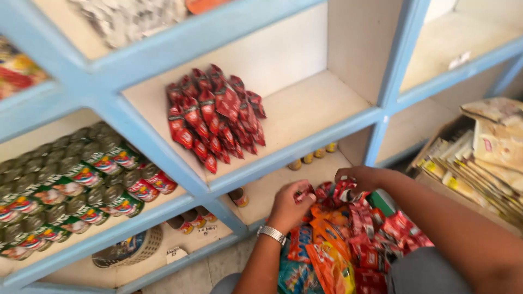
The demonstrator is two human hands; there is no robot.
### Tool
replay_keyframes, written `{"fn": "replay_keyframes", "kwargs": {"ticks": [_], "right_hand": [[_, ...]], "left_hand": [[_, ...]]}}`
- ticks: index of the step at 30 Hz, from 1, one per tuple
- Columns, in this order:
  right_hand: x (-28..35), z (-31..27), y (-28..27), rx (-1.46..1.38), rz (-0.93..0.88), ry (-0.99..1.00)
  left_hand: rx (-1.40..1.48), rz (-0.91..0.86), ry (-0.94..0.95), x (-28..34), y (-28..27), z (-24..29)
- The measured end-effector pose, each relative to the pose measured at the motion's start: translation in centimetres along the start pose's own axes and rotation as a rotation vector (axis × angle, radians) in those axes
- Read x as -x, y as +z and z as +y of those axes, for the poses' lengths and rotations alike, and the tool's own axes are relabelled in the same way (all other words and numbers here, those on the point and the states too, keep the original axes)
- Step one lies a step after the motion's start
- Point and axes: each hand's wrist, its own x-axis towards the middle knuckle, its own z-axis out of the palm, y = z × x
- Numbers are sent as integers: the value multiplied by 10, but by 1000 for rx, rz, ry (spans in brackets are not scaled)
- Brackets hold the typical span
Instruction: Stocking and organizing coffee sachets and snack packets on grocery store shelves.
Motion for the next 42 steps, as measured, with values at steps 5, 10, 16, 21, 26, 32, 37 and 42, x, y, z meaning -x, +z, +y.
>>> {"fn": "replay_keyframes", "kwargs": {"ticks": [5, 10, 16, 21, 26, 32, 37, 42], "right_hand": [[45, -83, -22, -204, 241, -406], [86, -141, -33, -770, 186, -518], [83, -141, -33, -778, 313, -550], [61, -122, -30, -777, 427, -563], [66, -127, -37, -921, 403, -579], [72, -134, -38, -1009, 400, -529], [71, -134, -39, -1008, 407, -429], [55, -121, -34, -941, 530, -487]], "left_hand": [[347, -62, -86, -1, 8, 13], [680, 16, -80, -8, 3, 28], [838, 46, -123, -1, -10, 57], [826, 80, -175, -2, -17, 66], [805, 111, -158, -1, -23, 72], [830, 114, -162, -2, -31, 73], [872, 177, -243, -9, -31, 60], [839, 167, -143, -7, -28, 58]]}}
